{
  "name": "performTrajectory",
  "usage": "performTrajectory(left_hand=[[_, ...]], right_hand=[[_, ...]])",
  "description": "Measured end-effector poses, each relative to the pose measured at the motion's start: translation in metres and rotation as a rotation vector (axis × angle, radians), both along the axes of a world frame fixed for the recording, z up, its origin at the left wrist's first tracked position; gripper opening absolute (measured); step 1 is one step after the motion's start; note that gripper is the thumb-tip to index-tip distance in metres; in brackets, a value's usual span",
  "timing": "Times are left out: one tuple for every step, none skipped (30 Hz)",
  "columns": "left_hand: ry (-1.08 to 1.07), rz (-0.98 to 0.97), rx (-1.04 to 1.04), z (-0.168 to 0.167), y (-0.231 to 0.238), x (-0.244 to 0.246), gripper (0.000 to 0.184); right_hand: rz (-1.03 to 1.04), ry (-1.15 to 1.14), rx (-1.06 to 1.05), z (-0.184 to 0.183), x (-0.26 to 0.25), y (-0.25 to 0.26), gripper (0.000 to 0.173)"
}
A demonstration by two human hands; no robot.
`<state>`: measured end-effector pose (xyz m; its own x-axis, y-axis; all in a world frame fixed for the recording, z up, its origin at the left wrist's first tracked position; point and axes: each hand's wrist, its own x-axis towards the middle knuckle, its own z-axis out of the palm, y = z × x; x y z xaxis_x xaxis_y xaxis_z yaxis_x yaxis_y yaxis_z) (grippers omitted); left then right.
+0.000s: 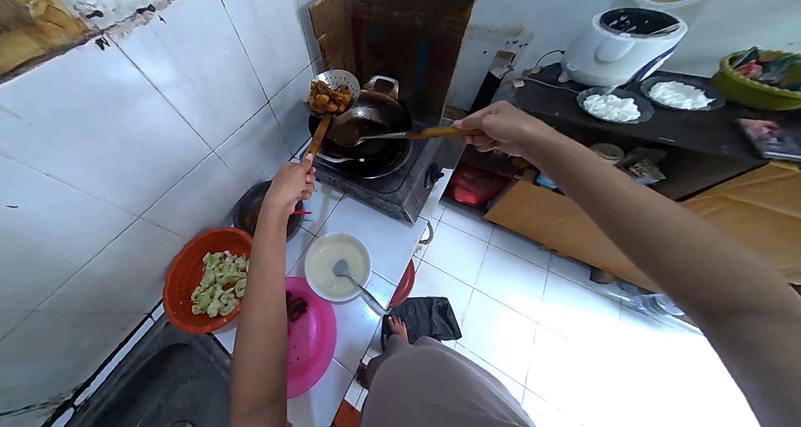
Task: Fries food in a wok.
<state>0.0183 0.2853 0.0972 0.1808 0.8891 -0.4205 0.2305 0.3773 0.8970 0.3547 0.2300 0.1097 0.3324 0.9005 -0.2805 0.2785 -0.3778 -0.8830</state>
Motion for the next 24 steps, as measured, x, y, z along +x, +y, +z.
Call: performTrajectory(left_hand=[[0.006, 0.002, 0.004, 0.000, 0.000, 0.000, 0.035], [0.014, 0.003, 0.007, 0.000, 0.000, 0.000, 0.035], [0.024, 0.004, 0.010, 0.001, 0.000, -0.001, 0.035], [0.033, 0.007, 0.010, 0.001, 0.000, -0.001, 0.035], [0.042, 0.013, 0.013, 0.000, 0.000, -0.001, 0.035], [0.053, 0.017, 0.018, -0.001, 0.000, -0.001, 0.036], [0.068, 0.018, 0.024, -0.001, 0.000, 0.000, 0.036], [0.082, 0.019, 0.031, -0.002, 0.000, 0.000, 0.036], [0.094, 0.022, 0.038, -0.003, 0.000, 0.000, 0.036], [0.106, 0.025, 0.045, -0.005, 0.001, 0.001, 0.036], [0.119, 0.024, 0.046, -0.007, 0.002, 0.001, 0.037], [0.129, 0.024, 0.044, -0.009, 0.002, 0.002, 0.037], [0.132, 0.024, 0.040, -0.010, 0.002, 0.003, 0.037], [0.132, 0.017, 0.034, -0.012, 0.002, 0.003, 0.037], [0.123, 0.008, 0.030, -0.013, 0.001, 0.004, 0.038], [0.112, -0.001, 0.023, -0.014, 0.001, 0.005, 0.038], [0.101, -0.010, 0.013, -0.014, 0.000, 0.005, 0.038], [0.086, -0.020, 0.003, -0.014, -0.001, 0.006, 0.037], [0.072, -0.027, -0.005, -0.014, -0.002, 0.008, 0.036], [0.061, -0.031, -0.014, -0.014, -0.003, 0.009, 0.036], [0.053, -0.036, -0.022, -0.013, -0.004, 0.010, 0.035], [0.049, -0.040, -0.029, -0.012, -0.005, 0.011, 0.035], [0.043, -0.044, -0.032, -0.012, -0.006, 0.012, 0.035], [0.039, -0.049, -0.031, -0.011, -0.006, 0.012, 0.036]], right_hand=[[-0.004, -0.018, 0.003, 0.005, 0.004, 0.001, 0.024], [-0.014, -0.041, 0.008, 0.011, 0.008, 0.001, 0.023], [-0.026, -0.069, 0.008, 0.018, 0.012, 0.002, 0.022], [-0.041, -0.101, 0.001, 0.026, 0.016, 0.002, 0.022], [-0.056, -0.130, -0.003, 0.034, 0.020, 0.003, 0.022], [-0.062, -0.156, -0.004, 0.042, 0.023, 0.004, 0.021], [-0.065, -0.181, -0.004, 0.049, 0.027, 0.005, 0.021], [-0.066, -0.207, -0.004, 0.057, 0.031, 0.007, 0.021], [-0.069, -0.238, -0.007, 0.065, 0.034, 0.008, 0.021], [-0.072, -0.265, -0.002, 0.072, 0.036, 0.009, 0.022], [-0.073, -0.286, 0.007, 0.080, 0.038, 0.011, 0.022], [-0.073, -0.304, 0.016, 0.088, 0.038, 0.012, 0.022], [-0.071, -0.316, 0.027, 0.096, 0.038, 0.013, 0.022], [-0.067, -0.325, 0.046, 0.103, 0.036, 0.013, 0.021], [-0.063, -0.329, 0.070, 0.108, 0.034, 0.014, 0.021], [-0.058, -0.340, 0.099, 0.112, 0.029, 0.014, 0.021], [-0.040, -0.372, 0.132, 0.115, 0.023, 0.014, 0.020], [-0.002, -0.435, 0.172, 0.114, 0.018, 0.013, 0.020], [0.053, -0.530, 0.215, 0.112, 0.014, 0.012, 0.022], [0.119, -0.630, 0.260, 0.109, 0.008, 0.010, 0.025], [0.183, -0.715, 0.311, 0.106, 0.003, 0.008, 0.027], [0.242, -0.782, 0.371, 0.101, -0.002, 0.006, 0.029], [0.288, -0.841, 0.435, 0.094, -0.007, 0.004, 0.030], [0.324, -0.892, 0.506, 0.089, -0.011, 0.002, 0.029]])
